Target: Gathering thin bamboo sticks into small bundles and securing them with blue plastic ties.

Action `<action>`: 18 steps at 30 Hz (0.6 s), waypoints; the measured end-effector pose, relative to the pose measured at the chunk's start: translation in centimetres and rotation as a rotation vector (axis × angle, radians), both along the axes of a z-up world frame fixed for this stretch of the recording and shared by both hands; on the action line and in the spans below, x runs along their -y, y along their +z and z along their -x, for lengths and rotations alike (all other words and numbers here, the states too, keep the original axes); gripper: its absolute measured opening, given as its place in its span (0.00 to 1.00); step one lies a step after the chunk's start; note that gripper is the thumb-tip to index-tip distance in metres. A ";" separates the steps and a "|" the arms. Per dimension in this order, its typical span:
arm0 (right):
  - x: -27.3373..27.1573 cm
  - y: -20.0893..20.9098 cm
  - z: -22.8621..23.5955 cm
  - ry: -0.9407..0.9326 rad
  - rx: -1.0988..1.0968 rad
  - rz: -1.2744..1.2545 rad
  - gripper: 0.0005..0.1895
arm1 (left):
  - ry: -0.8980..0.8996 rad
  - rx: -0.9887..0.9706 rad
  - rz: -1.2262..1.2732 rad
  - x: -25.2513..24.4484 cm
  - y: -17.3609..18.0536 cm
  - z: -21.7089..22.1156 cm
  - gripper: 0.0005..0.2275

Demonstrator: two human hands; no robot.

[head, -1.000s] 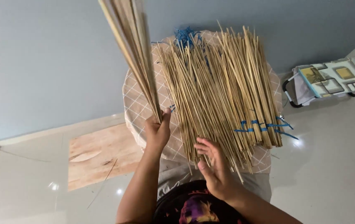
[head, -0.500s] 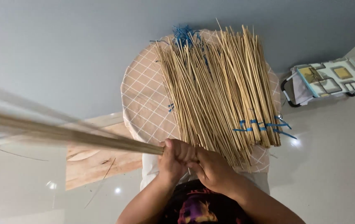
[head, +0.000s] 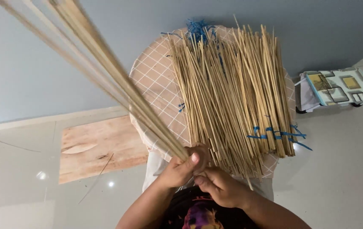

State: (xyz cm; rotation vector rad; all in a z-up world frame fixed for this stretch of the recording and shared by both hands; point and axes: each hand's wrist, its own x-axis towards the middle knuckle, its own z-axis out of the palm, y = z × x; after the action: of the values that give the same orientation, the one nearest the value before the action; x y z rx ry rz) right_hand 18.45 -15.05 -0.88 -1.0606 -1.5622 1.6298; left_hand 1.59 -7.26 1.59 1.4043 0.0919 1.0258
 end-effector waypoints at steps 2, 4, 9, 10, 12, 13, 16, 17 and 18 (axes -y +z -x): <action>-0.8 0.3 -1.0 -0.017 0.067 -0.076 0.10 | 0.127 -0.013 -0.001 0.0 -0.1 0.0 0.12; -2.3 2.6 -2.0 -0.040 0.134 -0.156 0.24 | 0.247 -0.026 -0.006 0.2 -0.4 -0.1 0.20; -7.8 7.7 -4.3 0.091 1.194 -0.143 0.21 | 0.925 -0.312 -1.095 0.9 4.1 2.7 0.11; -8.5 9.3 -3.3 0.096 1.196 -0.134 0.21 | 0.923 -0.314 -1.085 -0.4 4.3 2.4 0.11; -10.3 12.5 -1.4 0.362 1.481 -0.175 0.30 | 0.617 -0.989 -1.308 -3.2 4.8 1.6 0.24; -11.1 11.5 -2.4 0.369 1.483 -0.176 0.30 | 0.621 -0.990 -1.302 -4.6 3.7 1.6 0.24; -14.6 8.8 -5.0 0.303 1.303 -0.629 0.23 | 0.722 -1.025 -1.086 -8.7 1.9 1.5 0.13; -16.3 8.1 -5.4 0.368 1.353 -0.800 0.18 | 0.655 -0.995 -1.004 -9.7 2.3 1.7 0.13; -18.0 7.4 -5.8 0.434 1.397 -0.975 0.15 | 0.590 -0.962 -0.921 -10.7 2.7 1.9 0.14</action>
State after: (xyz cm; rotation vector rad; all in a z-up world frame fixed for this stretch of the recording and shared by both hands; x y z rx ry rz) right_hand 24.20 2.95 6.52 -1.3075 -3.0857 -0.1509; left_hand -0.35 3.47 4.29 2.7439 0.8666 0.7648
